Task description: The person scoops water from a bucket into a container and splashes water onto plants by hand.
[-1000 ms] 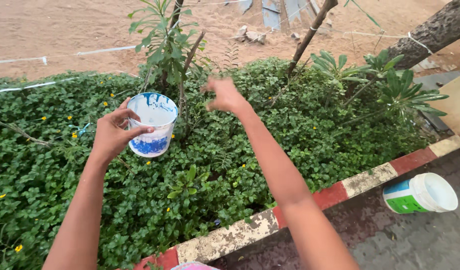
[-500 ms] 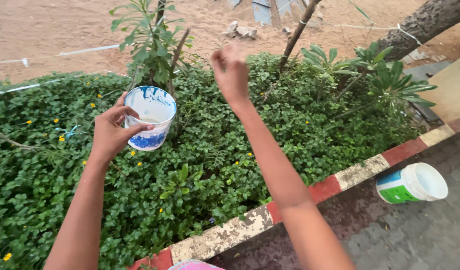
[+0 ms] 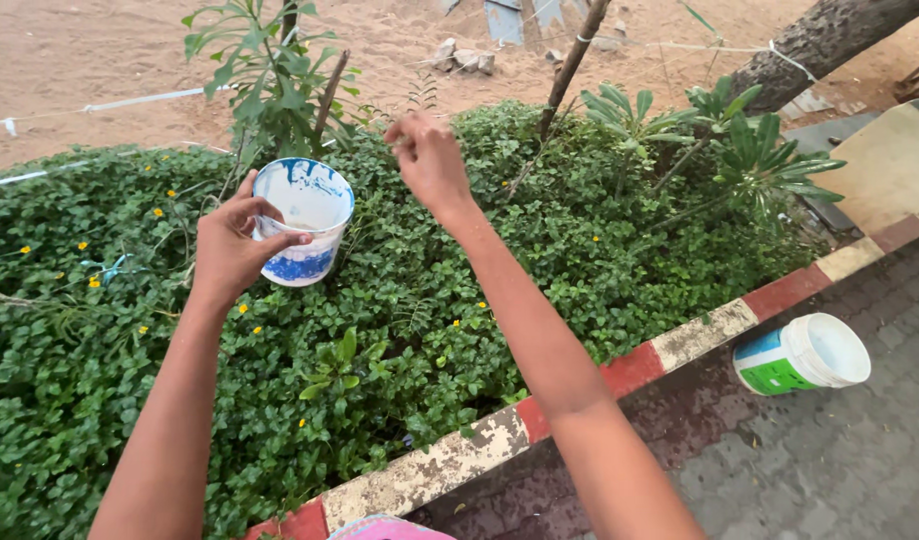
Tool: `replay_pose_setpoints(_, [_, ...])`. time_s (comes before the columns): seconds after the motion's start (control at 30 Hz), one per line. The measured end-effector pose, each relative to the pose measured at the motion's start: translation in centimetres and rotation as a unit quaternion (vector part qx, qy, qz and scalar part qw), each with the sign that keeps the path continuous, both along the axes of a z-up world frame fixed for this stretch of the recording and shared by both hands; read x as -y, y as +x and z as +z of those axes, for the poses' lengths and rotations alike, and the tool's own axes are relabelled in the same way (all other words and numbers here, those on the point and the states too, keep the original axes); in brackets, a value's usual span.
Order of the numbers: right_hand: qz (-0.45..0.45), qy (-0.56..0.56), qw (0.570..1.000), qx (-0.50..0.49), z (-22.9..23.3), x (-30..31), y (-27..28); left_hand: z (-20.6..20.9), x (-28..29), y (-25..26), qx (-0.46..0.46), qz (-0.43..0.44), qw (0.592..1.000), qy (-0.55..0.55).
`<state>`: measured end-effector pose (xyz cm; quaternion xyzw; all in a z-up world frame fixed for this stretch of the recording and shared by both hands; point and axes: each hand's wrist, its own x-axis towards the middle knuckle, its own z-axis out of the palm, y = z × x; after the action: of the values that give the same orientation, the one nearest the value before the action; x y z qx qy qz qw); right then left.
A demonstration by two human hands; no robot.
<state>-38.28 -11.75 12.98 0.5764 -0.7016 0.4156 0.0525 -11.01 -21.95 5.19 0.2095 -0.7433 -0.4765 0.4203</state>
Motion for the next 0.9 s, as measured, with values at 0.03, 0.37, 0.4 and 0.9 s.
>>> replay_pose_setpoints(0.03, [-0.005,0.012,1.0,-0.008,-0.5,0.1,-0.3,-0.1,-0.1,-0.2,-0.018,-0.016,1.0,0.005])
replay_pose_setpoints(0.37, [0.128,0.252,0.956,-0.081,-6.1,-1.4,-2.2,-3.7,-0.6,-1.2,0.161,0.004,0.987,-0.03])
replay_pose_setpoints(0.4, [0.111,0.267,0.955,-0.066,-6.3,-1.5,-2.1,-4.2,-0.8,-1.2,0.16,0.013,0.987,-0.029])
replay_pose_setpoints(0.9, [0.008,0.035,0.995,-0.093,-5.0,-4.9,-2.9,-3.3,-3.2,-2.7,0.074,0.015,0.997,-0.018])
